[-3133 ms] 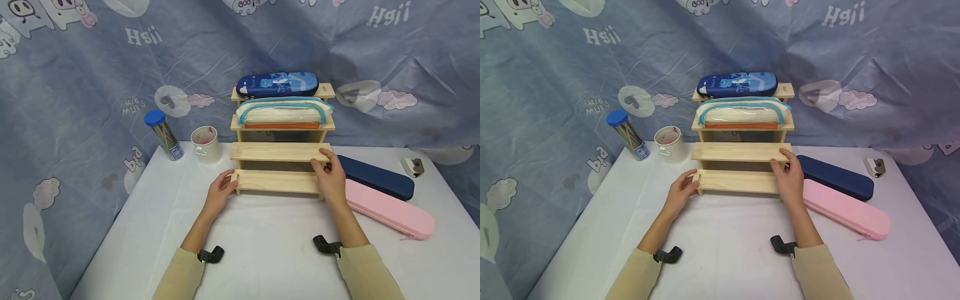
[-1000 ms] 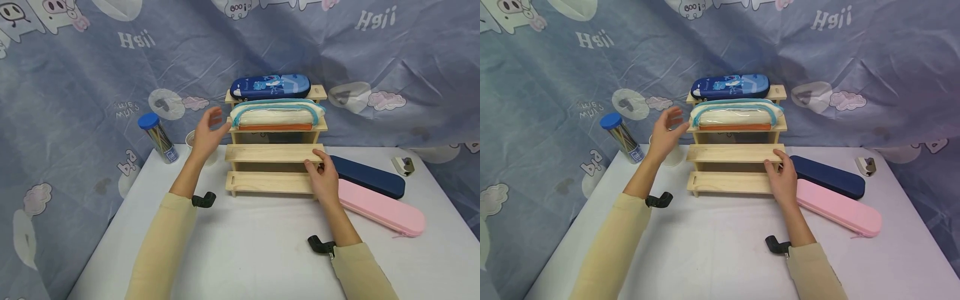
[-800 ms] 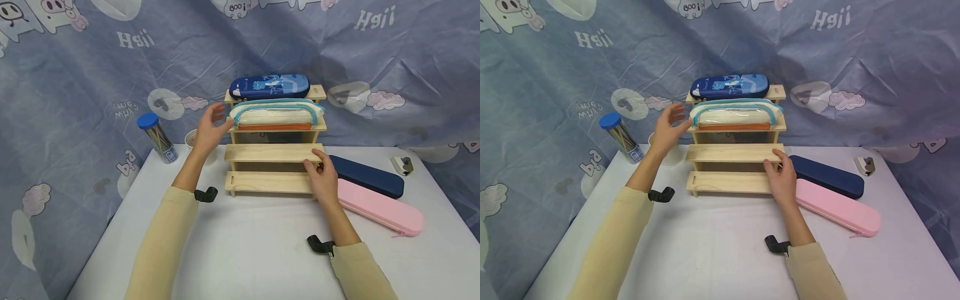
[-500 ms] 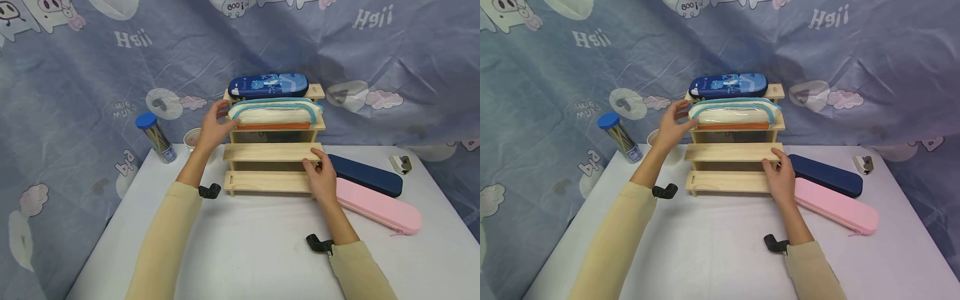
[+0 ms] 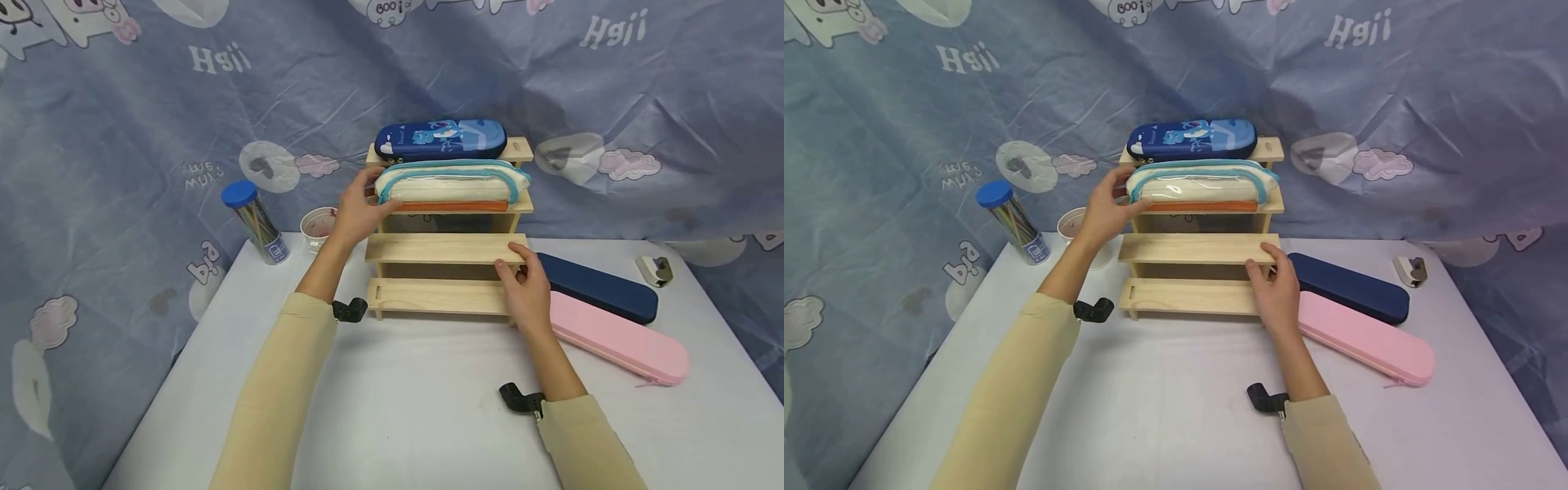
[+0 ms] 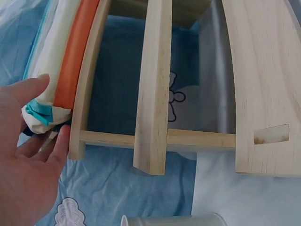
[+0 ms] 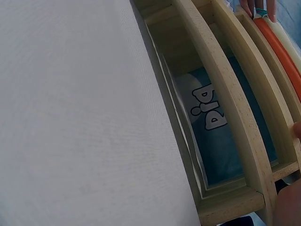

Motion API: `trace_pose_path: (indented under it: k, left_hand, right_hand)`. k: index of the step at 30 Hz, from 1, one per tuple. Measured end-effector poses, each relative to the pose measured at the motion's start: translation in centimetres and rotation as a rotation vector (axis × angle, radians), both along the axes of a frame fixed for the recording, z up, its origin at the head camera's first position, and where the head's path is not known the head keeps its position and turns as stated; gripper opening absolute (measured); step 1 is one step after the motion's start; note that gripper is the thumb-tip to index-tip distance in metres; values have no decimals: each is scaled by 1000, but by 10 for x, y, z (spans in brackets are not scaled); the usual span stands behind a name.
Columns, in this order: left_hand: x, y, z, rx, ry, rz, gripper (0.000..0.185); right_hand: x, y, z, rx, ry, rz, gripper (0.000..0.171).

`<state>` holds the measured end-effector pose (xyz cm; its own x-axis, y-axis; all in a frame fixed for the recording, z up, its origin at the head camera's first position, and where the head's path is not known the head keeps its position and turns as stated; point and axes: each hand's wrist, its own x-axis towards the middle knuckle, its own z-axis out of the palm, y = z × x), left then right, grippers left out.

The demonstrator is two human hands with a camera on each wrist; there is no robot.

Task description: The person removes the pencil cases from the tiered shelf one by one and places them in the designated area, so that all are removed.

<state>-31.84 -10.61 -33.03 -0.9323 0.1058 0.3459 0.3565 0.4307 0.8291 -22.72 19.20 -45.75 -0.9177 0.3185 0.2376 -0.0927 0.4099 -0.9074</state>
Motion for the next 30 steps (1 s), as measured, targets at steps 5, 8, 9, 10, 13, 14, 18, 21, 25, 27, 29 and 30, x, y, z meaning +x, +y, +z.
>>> trace_pose_path:
  k: [5, 8, 9, 10, 13, 14, 18, 21, 25, 27, 29, 30]
  left_hand:
    - [-3, 1, -2, 8, 27, -7, 66]
    - [-2, 1, -2, 21, 42, 4, 63]
    - [-2, 1, -2, 24, 49, 10, 63]
    - [-1, 1, -2, 25, 56, 17, 62]
    - [1, -1, -2, 40, 72, 34, 59]
    - [2, -1, -2, 45, 78, 36, 58]
    - [7, -3, -3, 92, 92, 17, 57]
    - [12, -6, -4, 145, 110, 0, 56]
    - [25, -8, 0, 215, 135, -16, 55]
    - [33, -9, 5, 230, 144, -24, 55]
    - [40, -9, 10, 240, 154, -28, 53]
    - [42, -10, 12, 245, 159, -30, 53]
  right_hand:
    - [0, 1, 1, -8, -11, -13, 51]
    - [0, 1, 2, -29, -17, -5, 50]
    - [0, 1, 2, -35, -19, -3, 51]
    - [0, 1, 2, -38, -19, -1, 51]
    - [1, 0, 2, -34, -21, -1, 52]
    - [1, 0, 1, -32, -18, -3, 52]
    - [0, 1, 1, -30, 0, -11, 52]
    - [0, 1, 0, -34, 5, -3, 52]
    - [0, 0, 0, -40, -8, 9, 52]
    - [1, 0, 0, -44, -12, 7, 52]
    - [1, -1, 1, -40, -11, 3, 52]
    - [2, -1, 2, -40, -9, 3, 51]
